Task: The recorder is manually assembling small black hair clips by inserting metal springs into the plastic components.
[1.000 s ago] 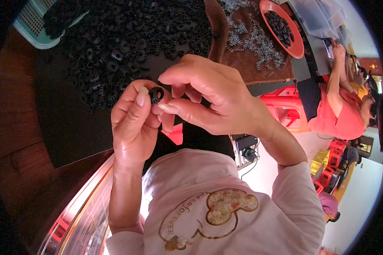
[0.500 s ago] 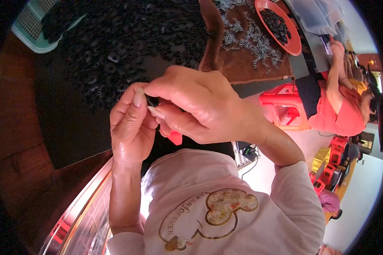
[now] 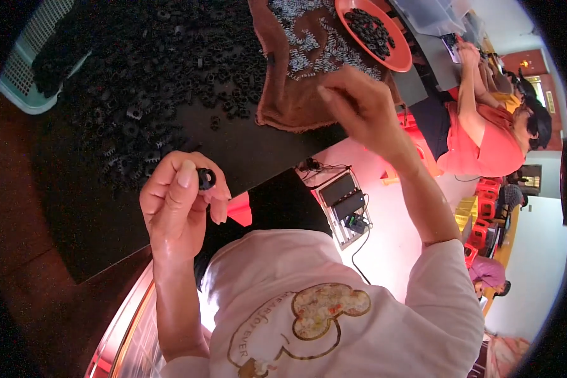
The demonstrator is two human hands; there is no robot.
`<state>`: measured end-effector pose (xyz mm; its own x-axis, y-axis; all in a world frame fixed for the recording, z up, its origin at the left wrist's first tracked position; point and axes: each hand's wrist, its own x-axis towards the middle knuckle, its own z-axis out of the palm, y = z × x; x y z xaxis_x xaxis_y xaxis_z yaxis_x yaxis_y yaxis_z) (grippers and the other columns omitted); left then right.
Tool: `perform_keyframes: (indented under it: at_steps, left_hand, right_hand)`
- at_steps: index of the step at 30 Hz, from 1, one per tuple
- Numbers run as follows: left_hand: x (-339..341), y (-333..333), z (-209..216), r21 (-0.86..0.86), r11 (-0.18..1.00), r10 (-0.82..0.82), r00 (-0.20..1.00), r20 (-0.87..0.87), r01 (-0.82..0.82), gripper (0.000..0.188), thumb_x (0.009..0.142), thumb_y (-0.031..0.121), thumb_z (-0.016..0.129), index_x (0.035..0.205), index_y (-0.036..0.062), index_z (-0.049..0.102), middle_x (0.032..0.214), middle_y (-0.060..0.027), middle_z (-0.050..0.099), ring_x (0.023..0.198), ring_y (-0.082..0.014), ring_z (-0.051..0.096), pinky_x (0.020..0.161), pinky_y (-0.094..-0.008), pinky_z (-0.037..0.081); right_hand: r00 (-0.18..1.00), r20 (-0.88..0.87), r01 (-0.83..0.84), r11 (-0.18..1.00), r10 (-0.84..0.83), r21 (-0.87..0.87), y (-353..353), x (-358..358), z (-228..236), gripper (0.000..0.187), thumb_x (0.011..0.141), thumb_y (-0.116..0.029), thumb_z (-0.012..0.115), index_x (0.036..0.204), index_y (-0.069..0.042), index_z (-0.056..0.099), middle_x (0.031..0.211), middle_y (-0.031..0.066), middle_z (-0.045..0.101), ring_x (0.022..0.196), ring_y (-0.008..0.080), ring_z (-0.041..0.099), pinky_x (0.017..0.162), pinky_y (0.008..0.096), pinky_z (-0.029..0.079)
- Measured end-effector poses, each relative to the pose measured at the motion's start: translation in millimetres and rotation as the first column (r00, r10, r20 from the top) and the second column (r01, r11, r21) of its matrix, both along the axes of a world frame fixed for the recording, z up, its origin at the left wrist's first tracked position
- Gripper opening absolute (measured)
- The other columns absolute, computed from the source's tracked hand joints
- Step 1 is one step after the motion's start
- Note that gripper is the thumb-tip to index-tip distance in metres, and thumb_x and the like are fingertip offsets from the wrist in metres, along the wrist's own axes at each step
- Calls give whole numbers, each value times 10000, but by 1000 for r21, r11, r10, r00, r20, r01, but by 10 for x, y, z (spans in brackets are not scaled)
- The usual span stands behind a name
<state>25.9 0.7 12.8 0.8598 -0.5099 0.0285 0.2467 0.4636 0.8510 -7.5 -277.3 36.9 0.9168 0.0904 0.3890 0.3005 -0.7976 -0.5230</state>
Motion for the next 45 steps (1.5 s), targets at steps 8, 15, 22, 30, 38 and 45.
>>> perform_keyframes:
  at_steps: [8, 15, 22, 30, 38, 45]
  left_hand:
    - [-16, 17, -20, 13, 1000, 11, 1000, -1, -11, 290, 989, 260, 440, 854, 13, 508, 715, -93, 525, 480, -109, 417, 424, -219, 350]
    - [-40, -8, -35, 6, 998, 55, 998, -37, -55, 293, 992, 269, 443, 861, 17, 514, 714, -92, 531, 474, -110, 422, 414, -226, 356]
    - [5, 28, -62, -86, 996, 29, 997, -71, -35, 277, 998, 216, 439, 877, -11, 543, 738, -110, 585, 526, -109, 495, 492, -221, 402]
    - [-9, 32, -10, -68, 994, 83, 991, -102, -90, 280, 1002, 225, 432, 935, -20, 547, 760, -103, 597, 544, -111, 512, 498, -221, 413]
    - [15, 52, -29, -168, 978, 98, 980, -174, -128, 267, 1000, 221, 451, 1019, -20, 564, 762, -80, 605, 581, -122, 545, 536, -226, 432]
    - [25, 82, -6, -164, 975, 115, 972, -206, -150, 265, 1000, 221, 450, 1011, -19, 561, 755, -77, 599, 566, -123, 538, 533, -228, 431]
  right_hand:
    - [998, -49, -58, 917, 42, -395, -183, 258, 22, 115, 859, -119, 559, 939, -38, 577, 866, 144, 530, 767, 369, 578, 651, 437, 490]
    - [995, -91, -18, 847, -36, -531, -127, 317, -24, 136, 855, -167, 555, 859, -31, 548, 853, 143, 559, 773, 364, 600, 655, 444, 505]
    - [996, -89, -2, 975, -19, -223, -73, 172, 81, 100, 828, -114, 579, 858, -20, 563, 781, 123, 577, 658, 305, 587, 595, 392, 469]
    - [928, -79, -253, 772, 364, 583, 866, 109, 205, 44, 849, -31, 590, 872, 3, 574, 745, 52, 567, 662, 127, 562, 575, 272, 448]
    - [863, -108, -139, 438, 493, 888, 1246, 235, 115, 73, 875, 48, 575, 940, 32, 603, 830, 45, 594, 658, 93, 563, 556, 228, 432]
    - [880, 311, -436, 872, 360, 225, 1213, 286, -6, 190, 803, 43, 650, 992, 32, 631, 767, 88, 603, 608, 174, 570, 511, 265, 434]
